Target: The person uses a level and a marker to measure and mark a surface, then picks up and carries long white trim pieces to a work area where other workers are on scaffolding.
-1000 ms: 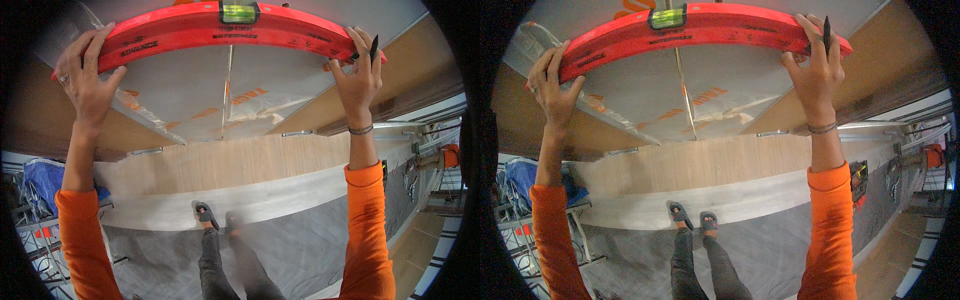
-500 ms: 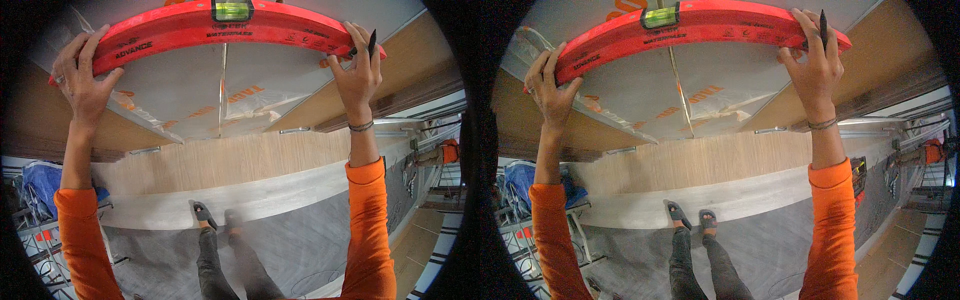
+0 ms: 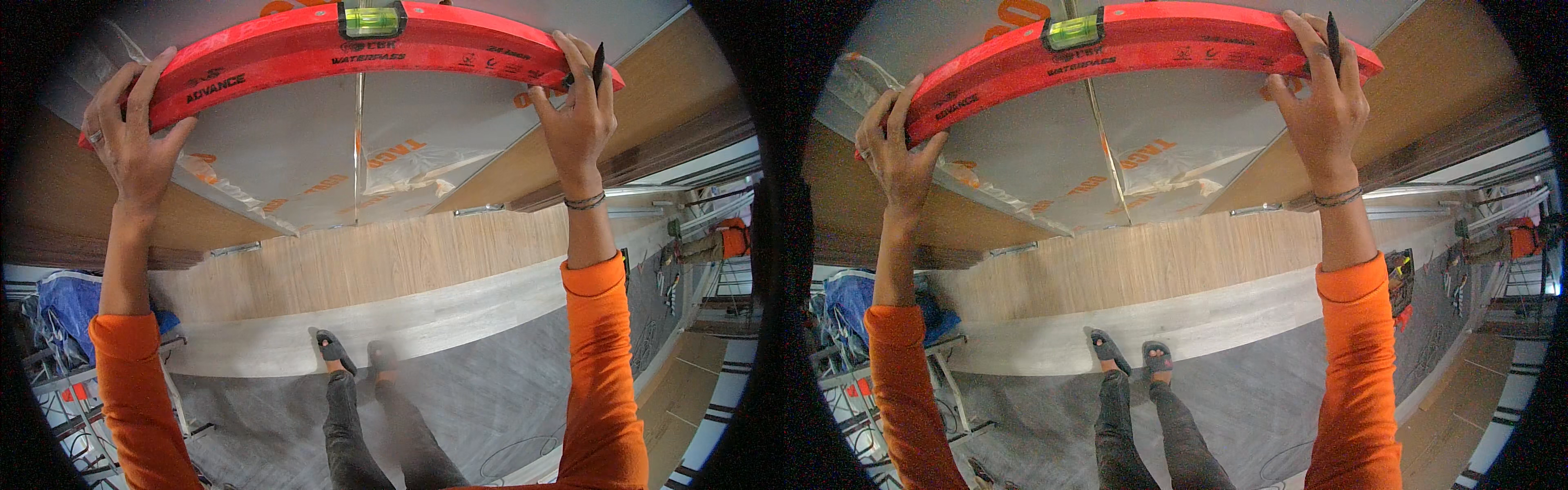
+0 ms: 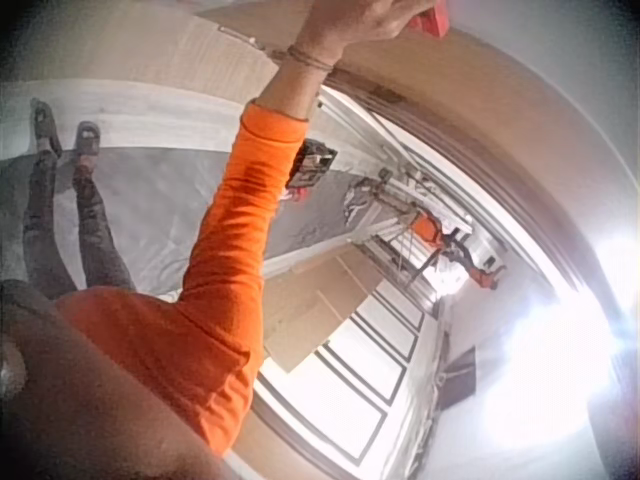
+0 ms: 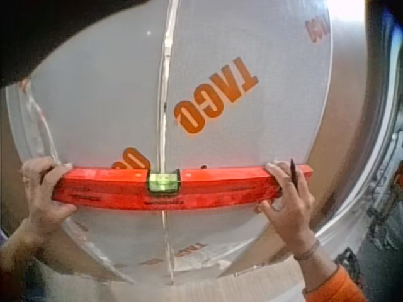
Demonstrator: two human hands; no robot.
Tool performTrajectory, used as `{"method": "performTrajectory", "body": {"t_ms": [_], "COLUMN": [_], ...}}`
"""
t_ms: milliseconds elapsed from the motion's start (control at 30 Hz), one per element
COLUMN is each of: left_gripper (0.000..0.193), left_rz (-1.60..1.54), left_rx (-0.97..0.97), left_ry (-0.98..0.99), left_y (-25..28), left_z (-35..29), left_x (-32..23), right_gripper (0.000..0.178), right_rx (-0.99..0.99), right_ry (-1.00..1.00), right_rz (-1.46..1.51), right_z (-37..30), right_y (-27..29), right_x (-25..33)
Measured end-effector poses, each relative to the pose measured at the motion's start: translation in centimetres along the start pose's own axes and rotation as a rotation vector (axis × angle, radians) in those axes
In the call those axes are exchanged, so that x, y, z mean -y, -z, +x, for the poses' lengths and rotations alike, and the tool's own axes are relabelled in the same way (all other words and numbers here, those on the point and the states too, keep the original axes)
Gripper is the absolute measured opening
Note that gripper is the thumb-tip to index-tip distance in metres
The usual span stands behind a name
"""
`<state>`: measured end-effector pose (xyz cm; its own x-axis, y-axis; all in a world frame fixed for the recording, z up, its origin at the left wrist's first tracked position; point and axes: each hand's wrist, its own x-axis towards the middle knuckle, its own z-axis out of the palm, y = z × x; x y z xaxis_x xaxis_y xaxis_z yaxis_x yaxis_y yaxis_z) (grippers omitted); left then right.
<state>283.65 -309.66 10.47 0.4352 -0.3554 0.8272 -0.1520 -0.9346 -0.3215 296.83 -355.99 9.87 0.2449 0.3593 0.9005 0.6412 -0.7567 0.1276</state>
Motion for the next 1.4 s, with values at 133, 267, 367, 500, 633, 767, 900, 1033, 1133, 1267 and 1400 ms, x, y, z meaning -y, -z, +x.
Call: {"method": "performTrajectory", "body": {"t_ms": [133, 267, 367, 500, 633, 767, 900, 1033, 1133, 1267, 1400], "left_gripper": [0.088, 0.090, 0.091, 0.089, 0.087, 0.087, 0.087, 0.087, 0.086, 0.086, 0.085], "left_rz": [0.028, 0.015, 0.012, 0.005, 0.008, 0.001, -0.005, 0.014, 0.015, 0.016, 0.032], "left_rx": [0.002, -0.002, -0.008, -0.008, 0.001, 0.002, -0.016, -0.014, -0.020, -0.024, -0.029], "left_ry": [-0.013, -0.002, 0.007, 0.026, 0.014, 0.001, 0.004, -0.005, -0.007, -0.017, -0.020], "left_y": [0.1, 0.0, 0.0, 0.0, 0.0, 0.0, -0.1, -0.2, -0.2, -0.2, -0.3], "left_z": [-0.1, -0.2, -0.2, -0.2, 0.0, 0.0, 0.0, 0.0, -0.1, -0.2, -0.3], "left_x": [0.0, -0.1, -0.1, -0.2, -0.2, -0.1, -0.1, -0.1, 0.1, 0.2, 0.3], "right_gripper": [0.070, 0.069, 0.069, 0.070, 0.070, 0.070, 0.070, 0.071, 0.071, 0.069, 0.069], "right_rx": [-0.002, -0.007, 0.001, -0.049, 0.037, 0.012, 0.000, 0.015, -0.001, -0.018, -0.038], "right_ry": [-0.008, -0.032, -0.044, 0.040, -0.076, -0.033, -0.043, -0.051, -0.016, 0.018, 0.046], "right_rz": [-0.038, 0.014, -0.009, -0.030, -0.021, -0.052, -0.044, -0.005, -0.033, -0.060, -0.051], "right_z": [-0.1, 0.1, 0.5, 0.8, 0.7, 0.4, 0.3, 0.3, 0.4, 0.6, 0.8], "right_y": [-0.2, -0.2, -0.1, 0.1, 0.3, 0.1, 0.1, 0.2, 0.2, 0.2, 0.1], "right_x": [-0.2, 0.1, 0.6, 0.9, 1.0, 0.8, 0.3, 0.2, 0.5, 1.0, 1.2]}}
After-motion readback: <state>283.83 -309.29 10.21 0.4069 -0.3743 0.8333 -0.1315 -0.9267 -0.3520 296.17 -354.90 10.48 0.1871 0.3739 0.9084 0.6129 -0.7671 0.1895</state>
